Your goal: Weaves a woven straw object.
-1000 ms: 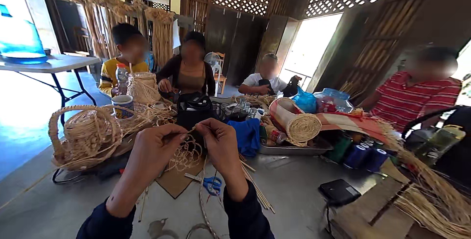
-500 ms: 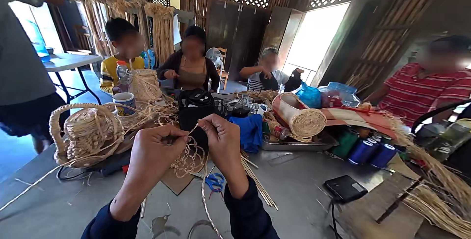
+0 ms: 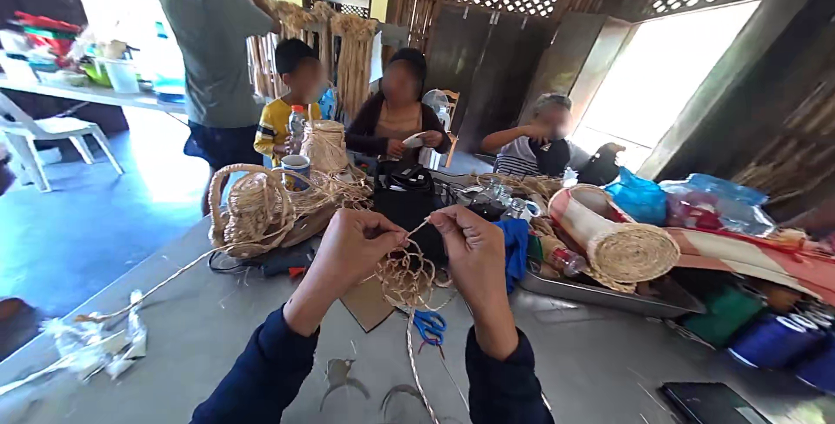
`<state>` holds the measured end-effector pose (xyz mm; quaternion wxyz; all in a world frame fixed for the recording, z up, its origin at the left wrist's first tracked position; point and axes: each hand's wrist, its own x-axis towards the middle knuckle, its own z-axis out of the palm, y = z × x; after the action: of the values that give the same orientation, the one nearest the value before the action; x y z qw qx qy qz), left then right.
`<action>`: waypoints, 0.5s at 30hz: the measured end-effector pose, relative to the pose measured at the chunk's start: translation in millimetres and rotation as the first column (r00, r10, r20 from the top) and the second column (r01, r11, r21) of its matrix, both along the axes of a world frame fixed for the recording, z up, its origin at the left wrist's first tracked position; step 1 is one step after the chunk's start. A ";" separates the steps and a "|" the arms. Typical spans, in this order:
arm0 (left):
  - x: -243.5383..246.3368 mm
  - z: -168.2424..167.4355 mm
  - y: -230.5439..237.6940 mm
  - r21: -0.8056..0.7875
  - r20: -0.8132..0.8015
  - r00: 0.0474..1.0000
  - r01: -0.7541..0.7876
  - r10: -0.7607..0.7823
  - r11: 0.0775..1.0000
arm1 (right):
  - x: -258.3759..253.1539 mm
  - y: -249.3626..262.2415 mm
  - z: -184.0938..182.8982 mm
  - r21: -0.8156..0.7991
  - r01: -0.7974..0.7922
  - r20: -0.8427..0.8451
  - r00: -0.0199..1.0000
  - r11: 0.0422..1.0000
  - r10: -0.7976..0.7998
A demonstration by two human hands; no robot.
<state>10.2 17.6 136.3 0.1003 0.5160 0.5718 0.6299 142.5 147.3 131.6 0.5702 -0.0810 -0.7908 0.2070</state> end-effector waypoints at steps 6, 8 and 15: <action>-9.1 7.3 -6.7 -0.057 0.255 0.957 0.158 -0.138 0.986 | -3.9 -0.7 -2.2 0.010 -0.026 0.020 0.999 1.000 0.026; -10.6 7.8 -7.2 -0.065 0.277 0.949 0.177 -0.152 0.982 | -5.4 -1.2 -3.1 0.006 -0.032 0.023 0.999 0.999 0.032; -20.1 5.2 -8.9 -0.161 0.003 0.990 0.139 -0.140 0.977 | -10.9 -4.4 -5.6 -0.027 -0.060 0.033 0.998 0.998 0.061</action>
<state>-10.0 8.6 141.4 0.1834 0.5476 0.5835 0.5710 131.6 142.8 126.1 0.5493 -0.0679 -0.7996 0.2332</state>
